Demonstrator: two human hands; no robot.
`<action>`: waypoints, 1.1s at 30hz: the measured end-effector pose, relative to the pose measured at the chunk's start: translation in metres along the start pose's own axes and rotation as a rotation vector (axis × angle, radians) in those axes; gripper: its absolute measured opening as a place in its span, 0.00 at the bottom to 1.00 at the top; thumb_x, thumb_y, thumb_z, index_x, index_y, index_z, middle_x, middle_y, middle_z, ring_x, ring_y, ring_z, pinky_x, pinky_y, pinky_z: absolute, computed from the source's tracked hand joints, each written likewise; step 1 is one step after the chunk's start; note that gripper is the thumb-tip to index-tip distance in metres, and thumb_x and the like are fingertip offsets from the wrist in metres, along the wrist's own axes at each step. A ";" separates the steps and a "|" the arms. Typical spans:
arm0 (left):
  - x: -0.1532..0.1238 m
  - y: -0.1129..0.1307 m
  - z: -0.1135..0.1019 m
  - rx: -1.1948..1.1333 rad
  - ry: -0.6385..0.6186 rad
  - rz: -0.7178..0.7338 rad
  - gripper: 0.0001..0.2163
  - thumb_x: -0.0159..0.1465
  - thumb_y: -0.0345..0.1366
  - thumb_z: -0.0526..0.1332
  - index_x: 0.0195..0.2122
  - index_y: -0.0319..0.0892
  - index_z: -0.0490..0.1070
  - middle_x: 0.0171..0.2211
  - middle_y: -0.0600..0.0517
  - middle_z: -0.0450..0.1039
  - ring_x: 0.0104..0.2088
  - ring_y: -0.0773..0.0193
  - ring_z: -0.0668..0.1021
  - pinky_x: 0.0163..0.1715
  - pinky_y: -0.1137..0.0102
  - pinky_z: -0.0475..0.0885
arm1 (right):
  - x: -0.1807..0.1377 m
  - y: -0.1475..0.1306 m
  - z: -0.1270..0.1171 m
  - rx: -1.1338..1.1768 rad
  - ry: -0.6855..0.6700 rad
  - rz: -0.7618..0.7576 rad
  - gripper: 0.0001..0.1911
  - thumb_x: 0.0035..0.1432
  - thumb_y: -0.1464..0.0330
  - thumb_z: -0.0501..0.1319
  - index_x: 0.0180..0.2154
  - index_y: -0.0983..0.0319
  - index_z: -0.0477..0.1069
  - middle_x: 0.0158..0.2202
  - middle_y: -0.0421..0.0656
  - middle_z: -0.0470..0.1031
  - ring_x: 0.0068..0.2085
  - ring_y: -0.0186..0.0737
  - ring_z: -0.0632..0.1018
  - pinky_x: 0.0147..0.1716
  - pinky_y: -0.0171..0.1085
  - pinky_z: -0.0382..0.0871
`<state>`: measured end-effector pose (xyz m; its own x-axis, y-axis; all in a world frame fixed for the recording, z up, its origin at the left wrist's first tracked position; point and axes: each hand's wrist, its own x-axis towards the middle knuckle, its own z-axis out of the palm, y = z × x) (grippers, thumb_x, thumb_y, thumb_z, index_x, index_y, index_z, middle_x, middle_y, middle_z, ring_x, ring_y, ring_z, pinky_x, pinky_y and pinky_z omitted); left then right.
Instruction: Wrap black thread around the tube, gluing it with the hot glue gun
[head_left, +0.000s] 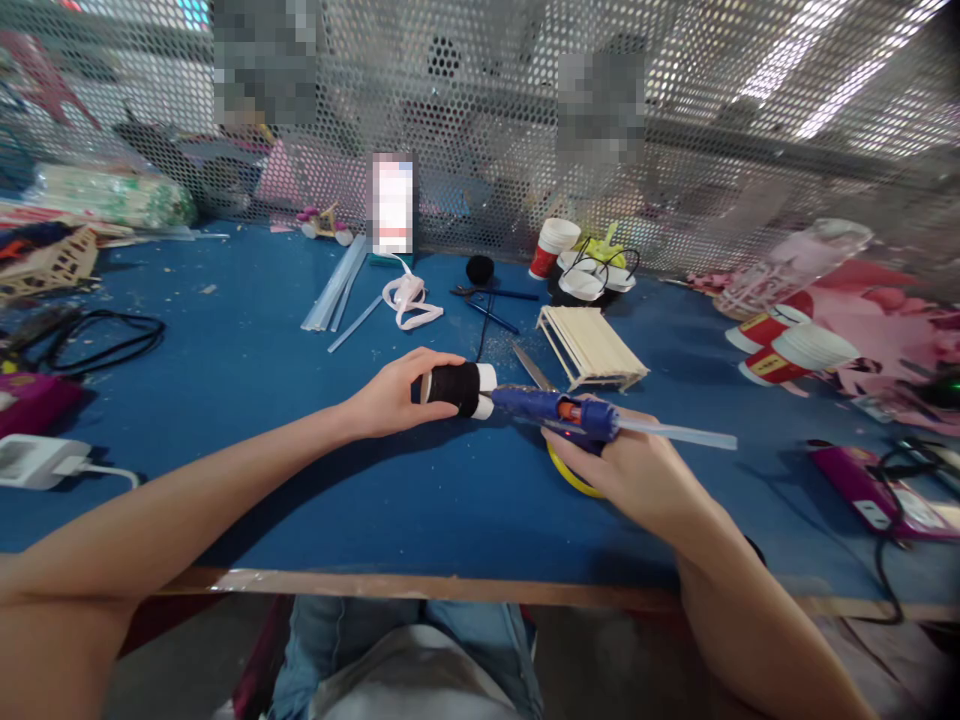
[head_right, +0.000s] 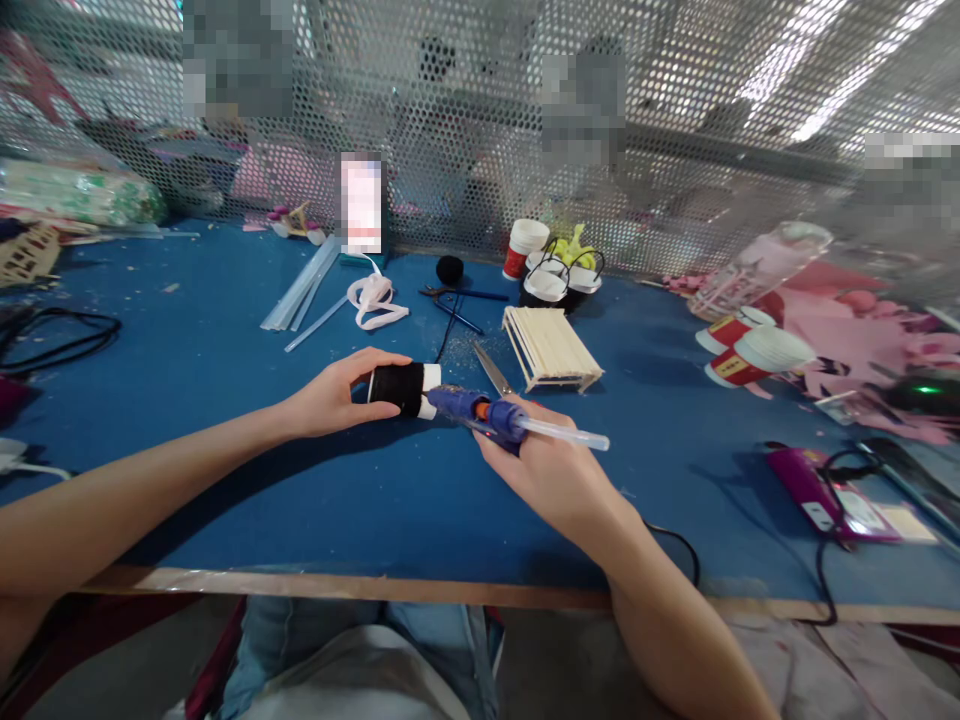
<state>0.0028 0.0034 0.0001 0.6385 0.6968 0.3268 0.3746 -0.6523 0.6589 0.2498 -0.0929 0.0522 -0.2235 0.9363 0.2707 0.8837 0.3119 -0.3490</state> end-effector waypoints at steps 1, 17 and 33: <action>0.000 0.000 0.000 0.004 0.001 0.015 0.23 0.56 0.38 0.62 0.53 0.43 0.61 0.47 0.47 0.65 0.47 0.59 0.70 0.48 0.64 0.66 | 0.001 -0.001 -0.001 -0.012 0.009 -0.007 0.09 0.55 0.64 0.54 0.30 0.61 0.69 0.27 0.46 0.73 0.27 0.41 0.74 0.26 0.37 0.67; -0.004 0.004 0.001 0.033 0.008 0.108 0.23 0.57 0.36 0.62 0.53 0.44 0.60 0.47 0.46 0.65 0.48 0.58 0.69 0.49 0.61 0.66 | 0.007 -0.005 -0.005 -0.012 -0.003 0.054 0.10 0.54 0.65 0.54 0.30 0.62 0.71 0.22 0.44 0.71 0.24 0.39 0.73 0.22 0.35 0.65; -0.005 0.006 0.001 0.041 -0.010 0.138 0.23 0.57 0.35 0.62 0.53 0.43 0.60 0.47 0.45 0.63 0.49 0.59 0.68 0.49 0.63 0.66 | 0.011 -0.002 0.002 -0.054 0.001 0.079 0.12 0.54 0.65 0.54 0.32 0.65 0.72 0.25 0.47 0.72 0.27 0.41 0.73 0.24 0.38 0.65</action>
<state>0.0027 -0.0041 0.0023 0.6928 0.5964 0.4055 0.3098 -0.7538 0.5794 0.2449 -0.0832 0.0538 -0.1516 0.9577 0.2447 0.9194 0.2275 -0.3209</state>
